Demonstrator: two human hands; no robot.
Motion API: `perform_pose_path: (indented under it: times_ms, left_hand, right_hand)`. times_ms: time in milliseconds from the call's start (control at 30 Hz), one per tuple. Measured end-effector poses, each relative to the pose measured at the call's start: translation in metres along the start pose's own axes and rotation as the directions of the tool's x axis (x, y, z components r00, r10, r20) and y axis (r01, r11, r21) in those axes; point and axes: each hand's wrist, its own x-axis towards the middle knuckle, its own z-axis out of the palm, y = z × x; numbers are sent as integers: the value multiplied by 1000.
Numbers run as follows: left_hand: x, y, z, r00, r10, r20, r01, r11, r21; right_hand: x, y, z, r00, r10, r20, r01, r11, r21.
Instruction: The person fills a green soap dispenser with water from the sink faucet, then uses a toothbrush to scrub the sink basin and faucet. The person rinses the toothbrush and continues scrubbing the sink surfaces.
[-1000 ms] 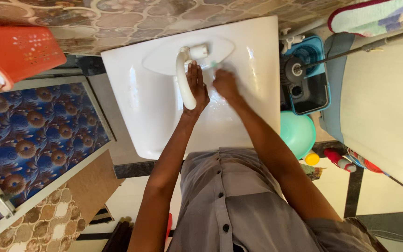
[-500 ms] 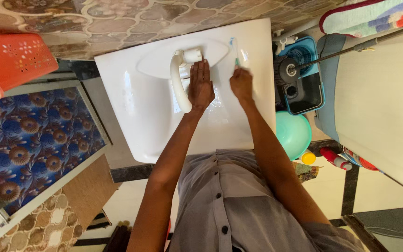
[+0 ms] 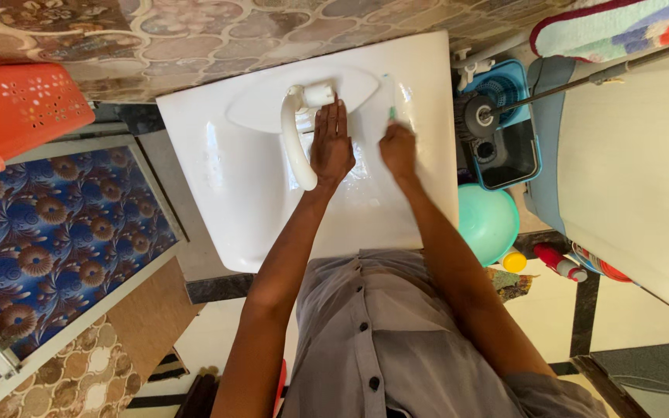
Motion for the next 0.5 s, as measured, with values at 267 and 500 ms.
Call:
perform_pose_path:
  times_ms: [267,500]
  left_hand:
    - [-1,-2,5,1000,-5,-7,5,999,46]
    - [0,-5,5,1000,-28,9,28,1000,12]
  right_hand:
    - [48,44,18,912,-399,98,410,867,-283]
    - [45,-20,-65,992,-111,-66,111,994,-6]
